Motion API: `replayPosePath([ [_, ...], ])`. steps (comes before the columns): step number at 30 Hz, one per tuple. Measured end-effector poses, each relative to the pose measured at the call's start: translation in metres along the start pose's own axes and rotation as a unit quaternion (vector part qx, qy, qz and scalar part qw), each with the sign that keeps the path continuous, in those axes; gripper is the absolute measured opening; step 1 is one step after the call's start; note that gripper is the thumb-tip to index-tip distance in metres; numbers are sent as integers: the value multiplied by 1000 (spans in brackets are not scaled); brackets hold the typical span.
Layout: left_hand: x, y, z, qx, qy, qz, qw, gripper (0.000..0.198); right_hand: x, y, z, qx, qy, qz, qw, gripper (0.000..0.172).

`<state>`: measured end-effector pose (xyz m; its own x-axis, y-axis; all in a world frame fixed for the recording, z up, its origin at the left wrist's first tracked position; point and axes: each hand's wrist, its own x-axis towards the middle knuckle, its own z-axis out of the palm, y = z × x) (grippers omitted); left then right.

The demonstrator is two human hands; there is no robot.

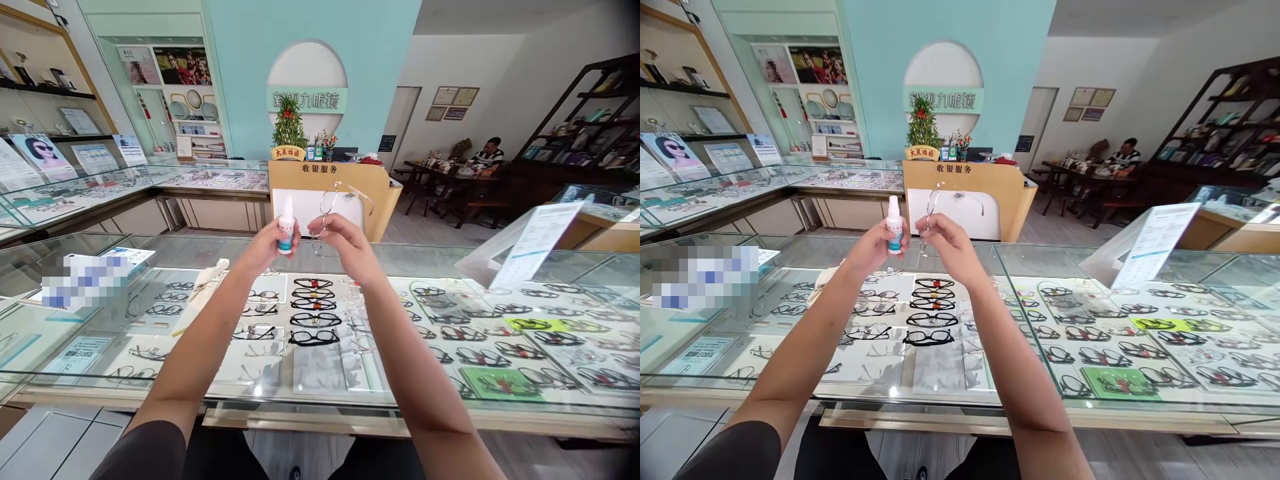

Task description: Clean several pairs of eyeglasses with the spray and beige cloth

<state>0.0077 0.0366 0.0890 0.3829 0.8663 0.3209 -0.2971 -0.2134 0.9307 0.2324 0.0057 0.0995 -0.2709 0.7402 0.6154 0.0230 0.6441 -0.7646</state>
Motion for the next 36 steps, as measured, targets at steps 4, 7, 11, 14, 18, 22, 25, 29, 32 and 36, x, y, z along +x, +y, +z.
replayPosePath([
  [4, -9, -25, -1, -12, 9, -36, 999, 41, -25, 33, 3, 58, 4, 67, 996, 22],
  [7, -17, -40, -5, -19, 27, -56, 998, 45, -41, 51, 5, 89, 34, 99, 990, 22],
  [11, -25, -57, -9, -53, 34, -69, 996, 42, -49, 68, 9, 141, 51, 127, 981, 21],
  [14, -27, -71, -11, -55, 13, -87, 995, 59, -53, 76, 14, 154, 46, 152, 975, 21],
  [18, -26, -86, -12, -50, -23, -116, 992, 89, -59, 81, 23, 146, 27, 176, 973, 24],
  [22, -25, -92, -11, -58, -59, -149, 985, 96, -62, 76, 28, 129, 2, 171, 977, 25],
  [25, -26, -90, -10, -56, -69, -153, 984, 98, -63, 72, 29, 126, -11, 168, 978, 26],
  [29, -27, -89, -10, 7, -20, -117, 993, 96, -64, 71, 32, 138, -21, 175, 975, 27],
  [32, -28, -92, -9, 106, 62, -51, 991, 92, -65, 73, 36, 148, -32, 181, 972, 28],
  [36, -29, -97, -10, 152, 104, -26, 982, 80, -67, 73, 41, 143, -48, 179, 972, 31],
])
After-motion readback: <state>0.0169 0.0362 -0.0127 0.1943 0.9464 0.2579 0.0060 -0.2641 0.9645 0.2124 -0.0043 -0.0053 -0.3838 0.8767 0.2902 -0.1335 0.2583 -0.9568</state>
